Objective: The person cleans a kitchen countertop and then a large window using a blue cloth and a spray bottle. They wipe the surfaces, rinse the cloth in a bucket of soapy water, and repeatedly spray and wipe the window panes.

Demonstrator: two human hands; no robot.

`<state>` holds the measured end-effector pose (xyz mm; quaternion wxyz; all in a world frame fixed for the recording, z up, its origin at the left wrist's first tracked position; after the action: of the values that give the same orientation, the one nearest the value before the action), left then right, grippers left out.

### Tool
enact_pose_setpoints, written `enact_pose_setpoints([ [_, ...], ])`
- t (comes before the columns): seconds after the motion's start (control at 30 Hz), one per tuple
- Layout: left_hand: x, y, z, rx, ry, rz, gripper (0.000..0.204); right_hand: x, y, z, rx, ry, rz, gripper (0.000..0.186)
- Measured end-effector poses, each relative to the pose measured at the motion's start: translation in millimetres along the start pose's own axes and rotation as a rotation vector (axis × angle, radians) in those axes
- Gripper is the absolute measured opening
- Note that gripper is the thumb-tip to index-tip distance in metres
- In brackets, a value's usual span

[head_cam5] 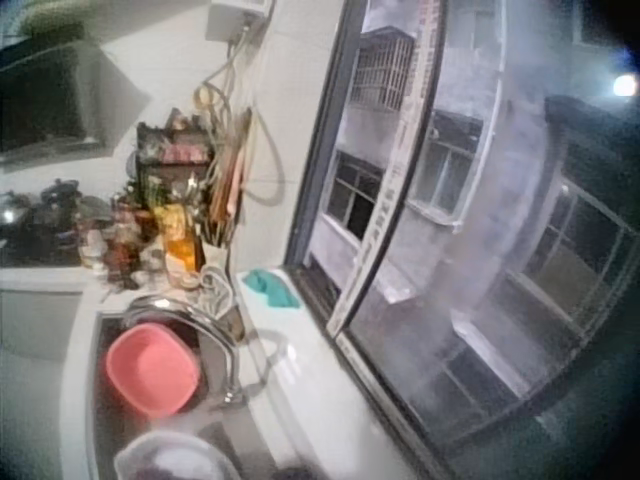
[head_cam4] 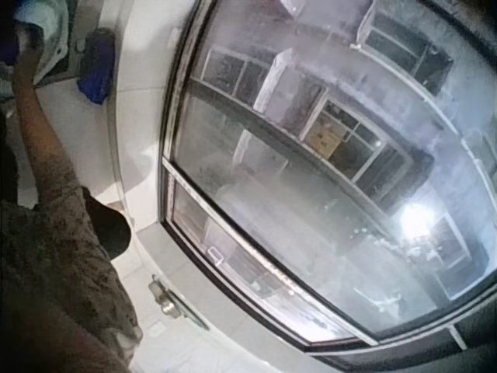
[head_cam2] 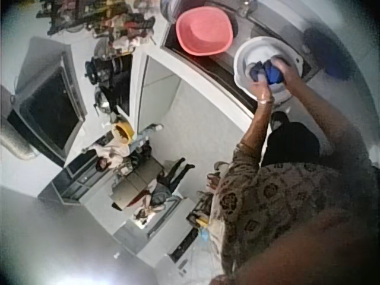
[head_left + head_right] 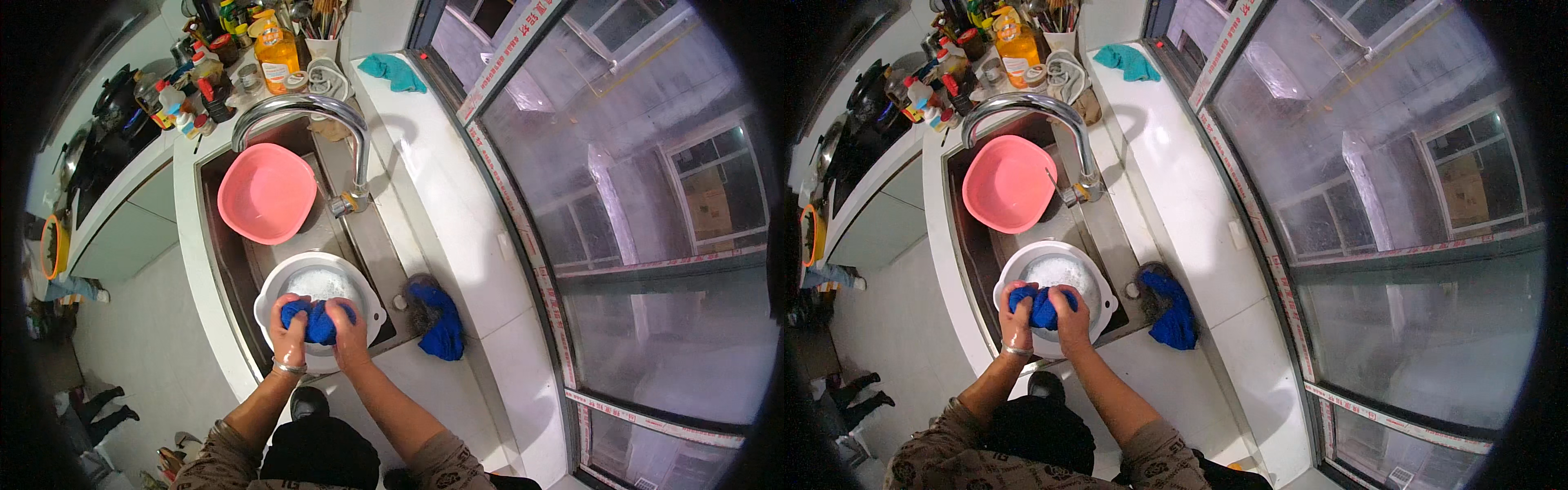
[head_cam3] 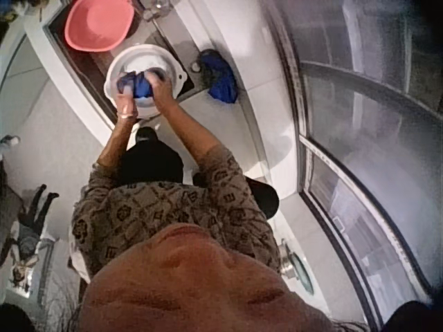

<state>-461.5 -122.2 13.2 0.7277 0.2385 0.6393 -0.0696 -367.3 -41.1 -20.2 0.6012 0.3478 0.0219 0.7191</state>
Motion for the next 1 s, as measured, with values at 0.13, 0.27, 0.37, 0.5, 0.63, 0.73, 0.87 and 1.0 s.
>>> enact_pose_setpoints([
  [0.13,-79.4,49.2,3.0,0.519,0.646,-0.488,0.022,-41.5,14.4,-4.4,0.261,0.487,-0.33,0.031],
  [0.27,-113.1,76.8,36.4,0.941,0.933,-0.547,0.024,-42.3,42.5,10.5,0.714,0.678,-0.162,0.03],
  [0.37,-121.4,88.2,56.0,1.253,0.983,-0.414,0.02,-39.5,42.9,15.5,0.604,0.645,0.162,0.032],
  [0.5,-114.7,95.6,91.7,1.563,1.192,-0.365,0.015,-21.1,54.2,24.2,0.544,0.518,0.731,0.031],
  [0.63,-83.8,97.8,117.4,1.801,1.3,-0.462,0.014,-9.5,72.4,25.1,0.667,0.332,1.182,0.031],
  [0.73,-65.3,100.5,128.5,1.957,1.336,-0.556,0.014,-1.2,78.1,29.7,0.673,0.215,1.312,0.031],
  [0.87,-30.5,99.5,145.1,2.093,1.412,-0.728,0.014,-18.6,69.4,16.6,0.62,0.151,1.424,0.031],
  [1.0,37.8,95.9,150.9,2.218,0.911,-0.853,0.02,-20.2,53.3,3.4,0.518,0.02,1.543,0.029],
])
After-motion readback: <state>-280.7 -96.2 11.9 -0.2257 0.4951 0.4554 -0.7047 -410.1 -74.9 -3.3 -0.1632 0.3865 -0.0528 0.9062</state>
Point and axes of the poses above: each hand's wrist, its own z-axis away from the middle knuckle, its own y-axis out of the palm, x = y × z, the point moved 9 cm from there along -z, towards the middle knuckle, and after that the axes turned 15 degrees about y, right-handed, at the moved point
